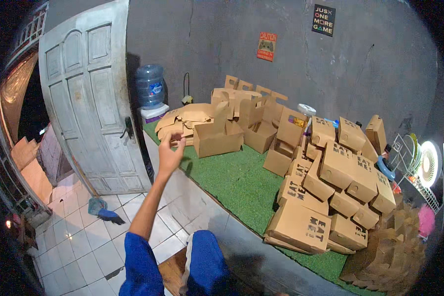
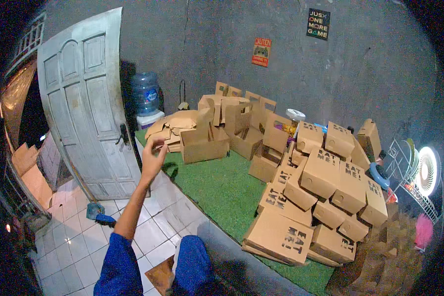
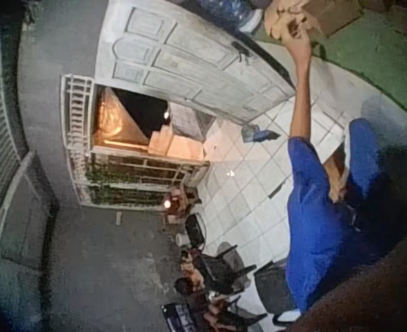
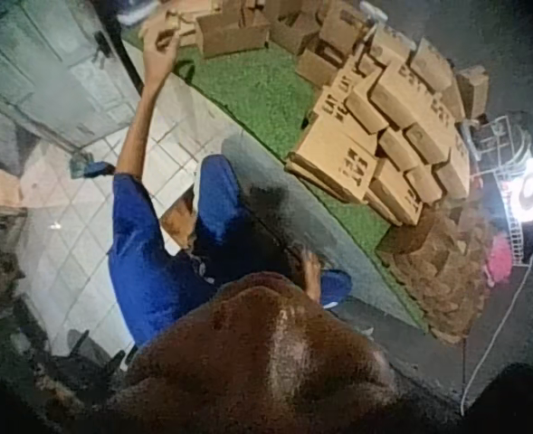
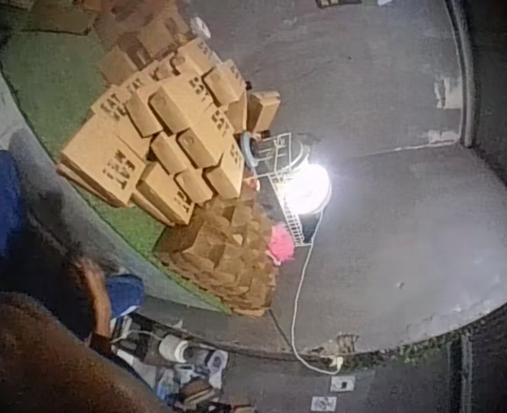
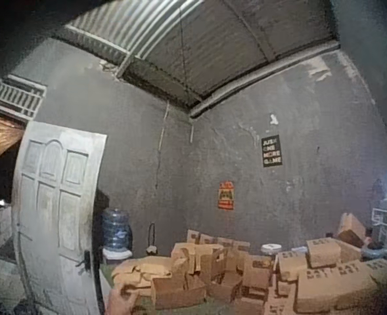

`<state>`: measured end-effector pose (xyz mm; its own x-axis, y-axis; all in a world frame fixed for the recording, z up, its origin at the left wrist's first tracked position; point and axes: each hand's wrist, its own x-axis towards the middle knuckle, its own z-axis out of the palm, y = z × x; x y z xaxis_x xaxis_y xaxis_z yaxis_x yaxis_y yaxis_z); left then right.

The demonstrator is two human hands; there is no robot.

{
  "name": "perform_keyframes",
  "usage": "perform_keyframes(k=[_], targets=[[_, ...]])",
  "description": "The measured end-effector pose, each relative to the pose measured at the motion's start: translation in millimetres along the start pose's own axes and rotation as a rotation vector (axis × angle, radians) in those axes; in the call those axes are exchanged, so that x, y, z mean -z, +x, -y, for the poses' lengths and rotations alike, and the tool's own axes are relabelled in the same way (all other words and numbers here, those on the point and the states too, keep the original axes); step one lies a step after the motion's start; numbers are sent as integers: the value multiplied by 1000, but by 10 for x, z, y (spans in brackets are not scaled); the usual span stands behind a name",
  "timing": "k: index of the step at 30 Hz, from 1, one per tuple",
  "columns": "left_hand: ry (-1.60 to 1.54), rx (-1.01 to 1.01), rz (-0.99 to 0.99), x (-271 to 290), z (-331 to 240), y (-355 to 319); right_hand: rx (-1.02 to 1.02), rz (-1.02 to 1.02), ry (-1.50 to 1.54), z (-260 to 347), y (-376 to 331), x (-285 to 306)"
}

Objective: The recorder is assembling cardboard food delivery boxes from flat sheets.

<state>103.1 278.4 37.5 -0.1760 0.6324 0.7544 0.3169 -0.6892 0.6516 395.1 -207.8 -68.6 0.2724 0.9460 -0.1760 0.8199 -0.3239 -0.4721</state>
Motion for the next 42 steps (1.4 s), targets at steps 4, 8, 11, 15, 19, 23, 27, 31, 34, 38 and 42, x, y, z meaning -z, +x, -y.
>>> perform_keyframes(k=[4, 8, 11, 15, 19, 23, 27, 31, 34, 38, 42], targets=[[477, -265, 26, -22, 753, 644, 8, -80, -363, -180, -186, 7], [860, 156, 308, 111, 1302, 951, 88, -205, -167, 2, 63, 183], [835, 293, 402, 102, 1513, 1107, 133, -254, -74, 223, 321, 309], [787, 465, 333, -72, 1593, 1195, 164, -271, -10, 464, 537, 414], [626, 508, 236, -196, 1700, 1192, 185, -281, 22, 607, 698, 438], [696, 424, 185, -159, 2109, 1239, 186, -286, 46, 649, 802, 411], [786, 255, -310, 347, 2720, 1306, 189, -274, 74, 621, 837, 375], [-438, 642, -411, 1237, 2869, 886, 195, -253, 112, 588, 875, 338], [-201, 656, -185, 1837, 2464, 85, 207, -236, 135, 563, 886, 287], [310, 619, -56, 2232, 1560, -1173, 222, -207, 171, 460, 906, 129], [291, 626, 311, 2205, 583, -1992, 246, -170, 205, 331, 829, -172]])
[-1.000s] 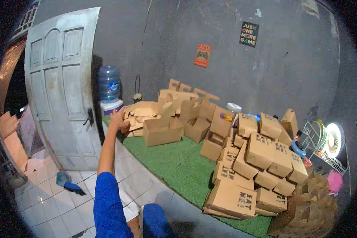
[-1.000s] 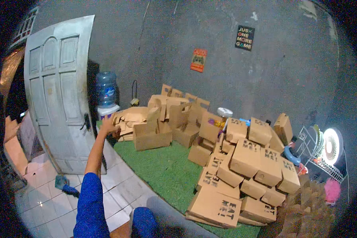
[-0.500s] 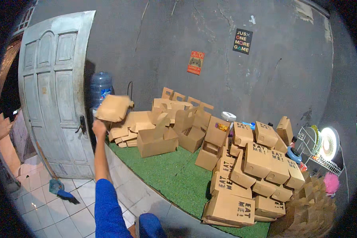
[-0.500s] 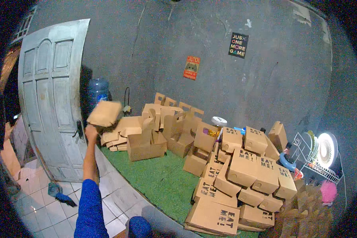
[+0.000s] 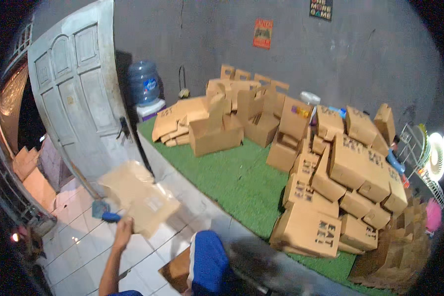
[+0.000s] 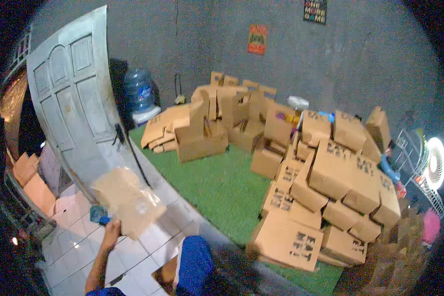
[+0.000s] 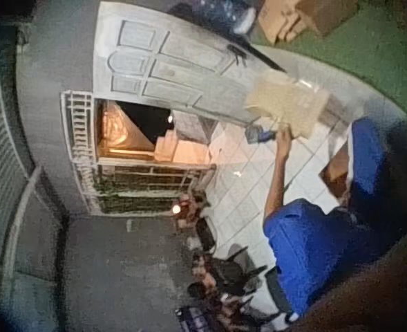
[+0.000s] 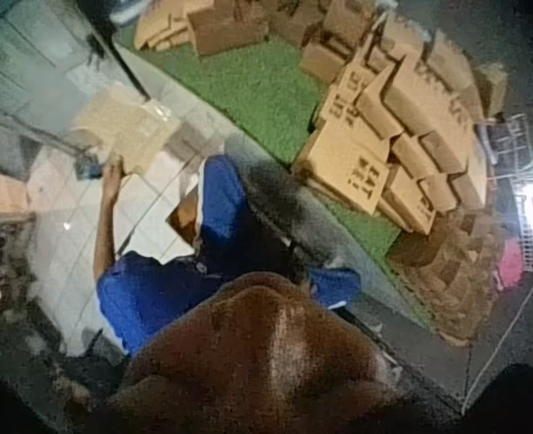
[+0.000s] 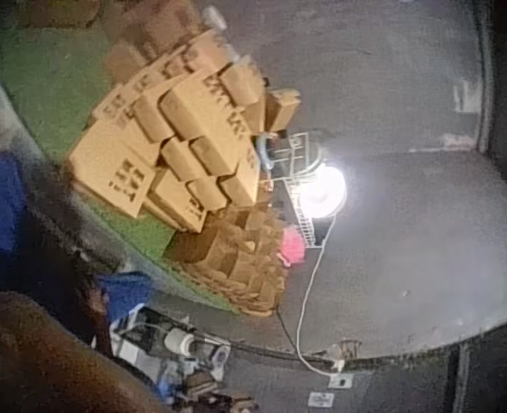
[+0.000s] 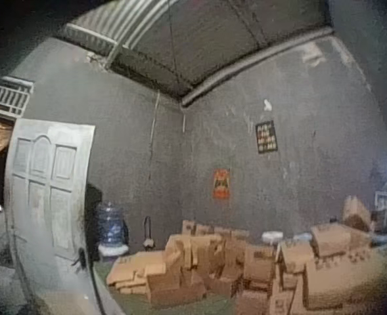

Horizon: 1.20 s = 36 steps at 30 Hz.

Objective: The recorder is assembling cardboard food delivery boxes from flat sheets.

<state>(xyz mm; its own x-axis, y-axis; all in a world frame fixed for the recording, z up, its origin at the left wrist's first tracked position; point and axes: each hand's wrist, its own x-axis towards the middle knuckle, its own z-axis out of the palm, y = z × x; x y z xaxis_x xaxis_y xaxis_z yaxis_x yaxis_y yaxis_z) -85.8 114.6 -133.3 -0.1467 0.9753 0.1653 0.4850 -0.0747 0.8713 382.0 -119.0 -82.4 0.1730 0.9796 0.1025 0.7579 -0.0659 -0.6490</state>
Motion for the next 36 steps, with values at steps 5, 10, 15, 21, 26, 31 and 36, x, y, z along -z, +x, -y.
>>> perform_keyframes(k=[5, 10, 15, 21, 26, 31, 36], targets=[[-13, -119, 356, -131, -838, -679, 113, 2, 78, 60, -391, -337], [137, -111, 602, -35, -1573, -600, -35, 196, 17, 234, -67, -472], [-55, 3, 708, 107, -1896, -599, 29, -73, 392, 456, 199, -444], [-20, 74, 709, -8, -1798, -650, 222, -57, 134, 417, 33, -232], [-46, 212, 796, -139, -1573, -754, 284, -194, 598, 412, -21, -319], [-54, 373, 906, -403, -1200, -963, 219, -214, 500, 218, -59, -452], [52, 498, 1077, -610, -913, -1166, 58, -271, 588, -30, -116, -689]])
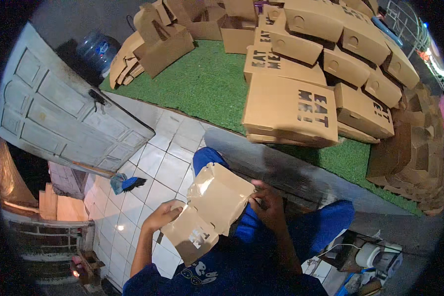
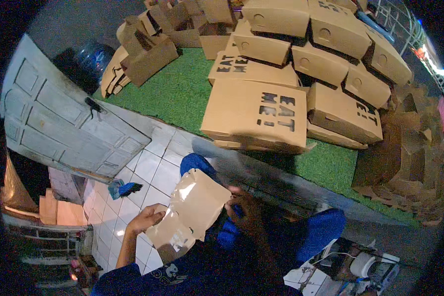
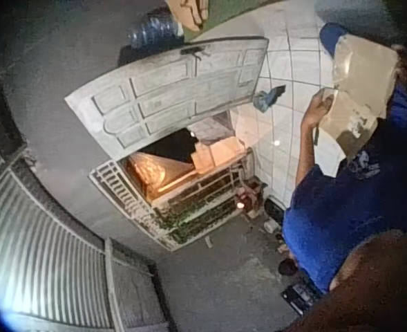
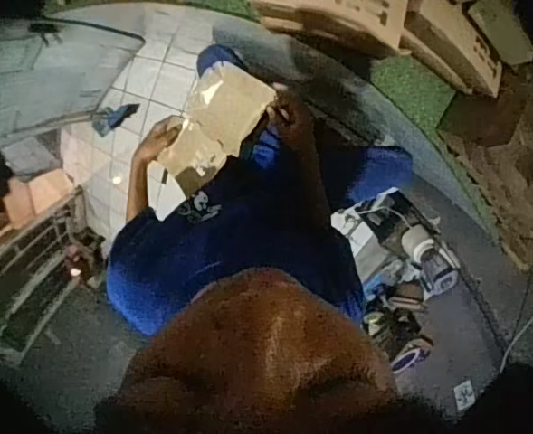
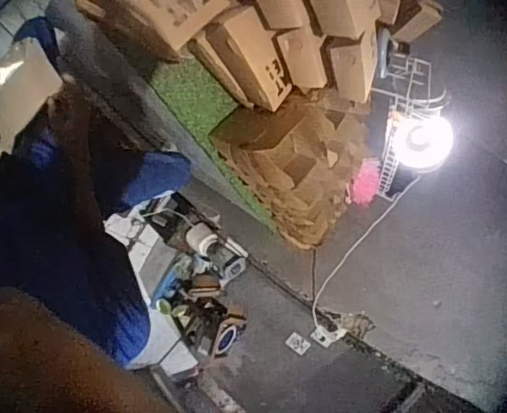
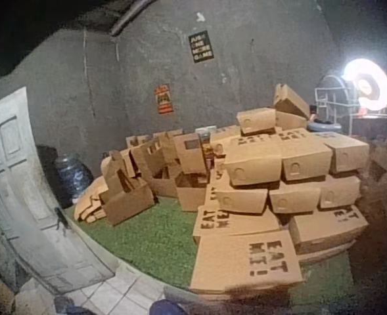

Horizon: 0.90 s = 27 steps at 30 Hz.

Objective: The recorder is assembling cardboard food delivery boxes from flat sheets.

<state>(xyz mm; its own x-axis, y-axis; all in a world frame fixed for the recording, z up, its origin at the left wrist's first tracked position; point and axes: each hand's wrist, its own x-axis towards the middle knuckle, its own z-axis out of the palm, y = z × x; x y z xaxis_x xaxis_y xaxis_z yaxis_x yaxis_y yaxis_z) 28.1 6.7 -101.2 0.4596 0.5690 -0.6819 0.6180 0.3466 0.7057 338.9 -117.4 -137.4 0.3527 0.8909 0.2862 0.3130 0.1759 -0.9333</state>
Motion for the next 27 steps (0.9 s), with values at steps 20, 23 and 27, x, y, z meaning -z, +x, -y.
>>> perform_keyframes(k=[20, 23, 27], targets=[[-219, -550, 140, -832, -1434, -94, 262, -149, -158, 784, 495, 97], [-195, -506, 117, -816, -1476, -151, 295, -84, -131, 867, 494, 153], [-223, -571, 164, -877, -1467, -141, 170, 83, -15, 906, 440, 245]])
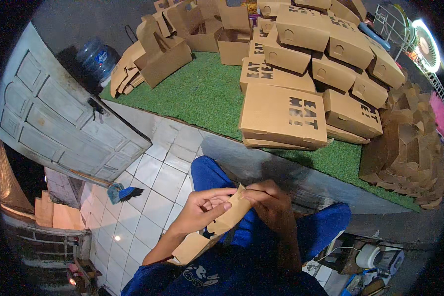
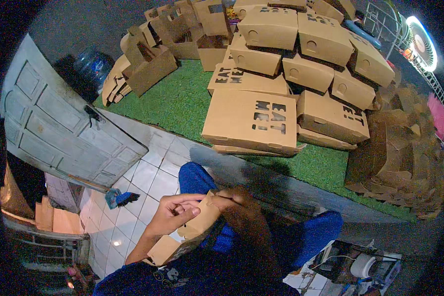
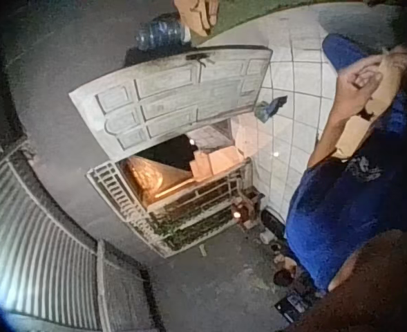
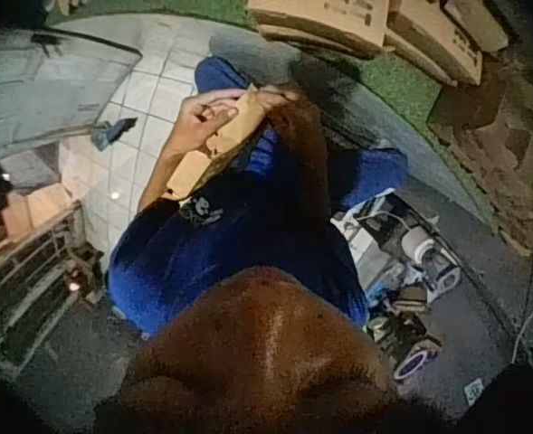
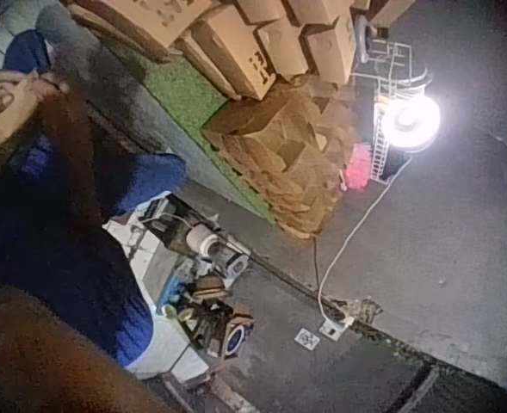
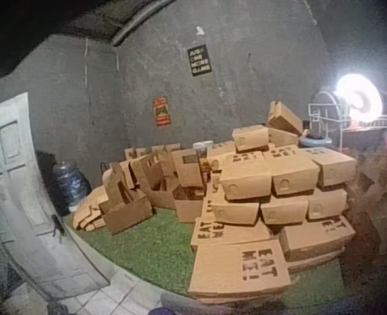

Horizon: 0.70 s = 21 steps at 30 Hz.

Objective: The recorder is assembling cardboard food delivery boxes from flat sheets.

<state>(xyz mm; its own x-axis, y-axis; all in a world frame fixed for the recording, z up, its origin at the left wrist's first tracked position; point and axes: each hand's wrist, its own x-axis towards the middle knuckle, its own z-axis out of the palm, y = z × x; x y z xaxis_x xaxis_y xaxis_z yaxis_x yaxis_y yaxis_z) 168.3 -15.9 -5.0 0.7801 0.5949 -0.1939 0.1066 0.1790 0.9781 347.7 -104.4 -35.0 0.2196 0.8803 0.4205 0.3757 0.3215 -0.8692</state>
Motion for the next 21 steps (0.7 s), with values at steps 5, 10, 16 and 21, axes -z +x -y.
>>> perform_keyframes(k=[5, 10, 16, 21], targets=[[-8, -36, -4, -15, 63, 6, 147, -24, -95, -2, -8, 40], [132, -92, -86, -31, 145, -6, 112, -102, -131, 24, 19, -38], [62, -139, -126, -58, 294, 39, 55, -237, -2, -37, 5, -116], [47, -76, -182, -42, 352, 86, 33, -109, -20, -117, -4, -173]])
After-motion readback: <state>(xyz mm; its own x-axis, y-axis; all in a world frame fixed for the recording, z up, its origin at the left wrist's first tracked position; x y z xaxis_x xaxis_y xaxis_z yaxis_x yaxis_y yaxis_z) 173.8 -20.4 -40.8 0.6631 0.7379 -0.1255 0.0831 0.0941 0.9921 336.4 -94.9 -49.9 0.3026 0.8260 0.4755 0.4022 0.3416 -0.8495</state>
